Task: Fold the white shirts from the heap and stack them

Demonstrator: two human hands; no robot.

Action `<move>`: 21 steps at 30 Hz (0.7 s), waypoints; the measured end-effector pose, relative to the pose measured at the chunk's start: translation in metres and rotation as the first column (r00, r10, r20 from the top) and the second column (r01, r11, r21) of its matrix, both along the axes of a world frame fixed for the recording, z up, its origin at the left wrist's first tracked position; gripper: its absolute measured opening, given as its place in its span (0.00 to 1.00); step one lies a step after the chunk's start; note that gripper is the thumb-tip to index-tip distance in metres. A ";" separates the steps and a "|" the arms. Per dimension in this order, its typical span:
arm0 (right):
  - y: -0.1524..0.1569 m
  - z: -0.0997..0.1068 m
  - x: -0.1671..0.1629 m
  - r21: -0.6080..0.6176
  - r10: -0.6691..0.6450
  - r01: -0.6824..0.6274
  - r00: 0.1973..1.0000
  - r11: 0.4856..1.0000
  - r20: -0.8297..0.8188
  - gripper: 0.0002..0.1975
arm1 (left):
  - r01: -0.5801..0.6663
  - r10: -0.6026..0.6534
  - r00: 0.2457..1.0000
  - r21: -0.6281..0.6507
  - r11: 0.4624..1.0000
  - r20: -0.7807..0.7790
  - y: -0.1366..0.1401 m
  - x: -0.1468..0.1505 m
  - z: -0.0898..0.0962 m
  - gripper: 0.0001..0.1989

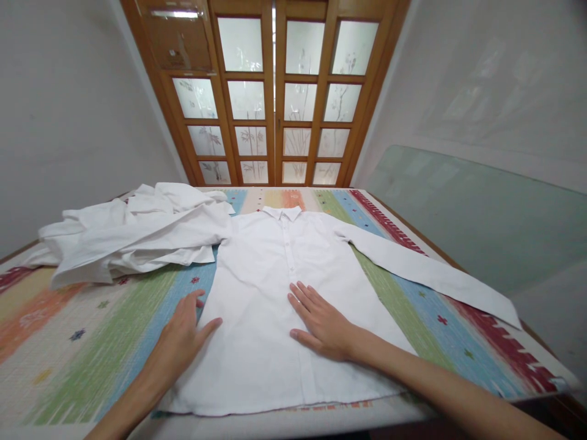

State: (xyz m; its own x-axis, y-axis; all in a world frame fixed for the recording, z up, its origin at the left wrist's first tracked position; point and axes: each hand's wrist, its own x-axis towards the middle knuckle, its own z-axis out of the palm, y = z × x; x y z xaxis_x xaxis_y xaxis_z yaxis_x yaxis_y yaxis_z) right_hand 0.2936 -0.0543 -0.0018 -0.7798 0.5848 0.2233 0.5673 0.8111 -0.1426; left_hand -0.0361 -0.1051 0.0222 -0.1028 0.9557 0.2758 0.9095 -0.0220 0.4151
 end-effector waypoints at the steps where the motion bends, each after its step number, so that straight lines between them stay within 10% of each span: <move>1: 0.000 -0.001 0.000 0.001 -0.001 0.001 1.000 1.000 -0.002 0.36 | 0.012 -0.010 0.999 -0.065 0.998 0.036 0.001 -0.002 0.003 0.26; 13: -0.003 0.002 -0.001 0.001 -0.027 0.027 1.000 1.000 0.004 0.35 | 0.026 -0.026 1.000 -0.217 0.976 0.002 -0.012 -0.005 0.002 0.12; 21: -0.011 0.009 -0.001 -0.026 0.015 -0.014 0.999 1.000 0.034 0.36 | 0.261 -0.210 0.941 0.175 0.949 -0.267 0.022 0.017 -0.001 0.20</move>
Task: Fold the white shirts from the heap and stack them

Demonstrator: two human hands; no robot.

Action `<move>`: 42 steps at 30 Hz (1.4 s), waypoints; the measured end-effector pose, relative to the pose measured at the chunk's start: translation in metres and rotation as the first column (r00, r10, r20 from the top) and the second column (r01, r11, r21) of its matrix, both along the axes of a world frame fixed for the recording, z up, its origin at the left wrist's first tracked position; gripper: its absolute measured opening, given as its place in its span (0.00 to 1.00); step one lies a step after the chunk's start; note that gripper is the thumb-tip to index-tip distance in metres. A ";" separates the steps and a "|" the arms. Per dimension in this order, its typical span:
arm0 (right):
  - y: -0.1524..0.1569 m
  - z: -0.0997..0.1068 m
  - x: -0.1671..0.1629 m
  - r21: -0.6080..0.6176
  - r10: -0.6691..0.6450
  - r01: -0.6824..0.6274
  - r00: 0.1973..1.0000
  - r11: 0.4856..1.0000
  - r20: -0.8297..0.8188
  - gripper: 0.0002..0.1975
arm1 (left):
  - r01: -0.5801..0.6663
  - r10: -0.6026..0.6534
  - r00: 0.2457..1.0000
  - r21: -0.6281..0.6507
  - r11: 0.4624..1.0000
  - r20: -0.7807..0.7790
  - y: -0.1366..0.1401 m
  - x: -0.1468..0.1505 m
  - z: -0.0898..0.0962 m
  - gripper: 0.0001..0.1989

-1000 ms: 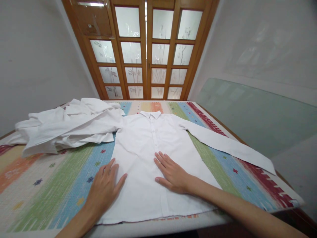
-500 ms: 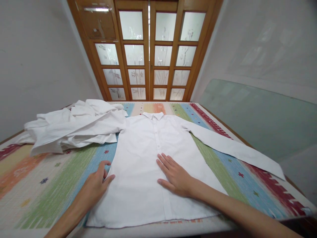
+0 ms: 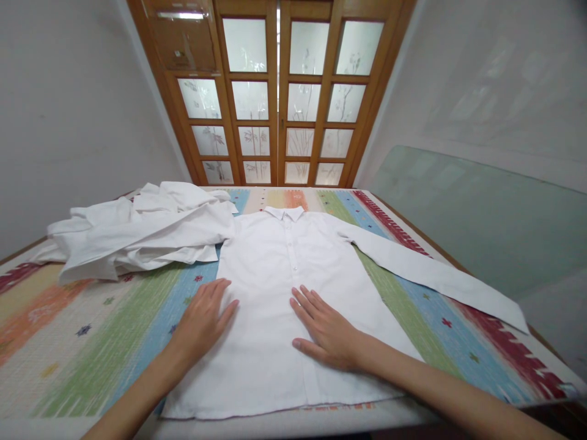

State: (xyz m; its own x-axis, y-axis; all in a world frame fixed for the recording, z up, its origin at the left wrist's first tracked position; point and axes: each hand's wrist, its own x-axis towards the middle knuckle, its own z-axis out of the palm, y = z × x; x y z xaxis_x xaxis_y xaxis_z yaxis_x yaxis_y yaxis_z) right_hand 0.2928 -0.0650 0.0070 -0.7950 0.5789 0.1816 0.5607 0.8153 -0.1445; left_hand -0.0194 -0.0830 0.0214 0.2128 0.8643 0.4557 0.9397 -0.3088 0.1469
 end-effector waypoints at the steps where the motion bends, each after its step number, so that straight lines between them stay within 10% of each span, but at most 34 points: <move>1: -0.001 0.001 0.001 -0.003 0.006 -0.006 1.000 1.000 0.003 0.36 | 0.057 -0.057 0.998 0.000 0.998 -0.020 0.007 0.006 -0.002 0.21; 6: -0.008 0.005 0.006 -0.036 0.032 -0.030 0.999 0.999 0.035 0.37 | 0.220 -0.231 0.968 -0.110 0.969 -0.102 0.043 0.034 -0.017 0.25; 19: -0.026 0.012 0.023 -0.208 0.108 -0.100 0.994 0.973 0.027 0.38 | 0.099 -0.148 0.980 -0.323 0.941 -0.132 0.062 0.033 -0.028 0.29; 33: 0.138 -0.016 0.045 -0.007 -0.313 0.313 0.949 0.950 0.027 0.34 | 0.211 -0.255 0.964 -0.364 0.907 -0.079 0.120 0.072 -0.017 0.32; 42: 0.151 -0.028 0.090 0.083 -0.402 0.395 0.909 0.915 0.107 0.33 | 0.232 -0.307 0.945 -0.425 0.875 -0.115 0.117 0.068 -0.010 0.35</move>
State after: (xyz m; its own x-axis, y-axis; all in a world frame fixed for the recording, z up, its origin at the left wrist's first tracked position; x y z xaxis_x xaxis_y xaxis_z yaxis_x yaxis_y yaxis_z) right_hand 0.3826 0.0862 -0.0209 -0.5178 0.8434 0.1431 0.8509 0.5251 -0.0153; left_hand 0.0488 0.0336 0.0114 0.5070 0.8617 0.0179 0.8500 -0.5033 0.1553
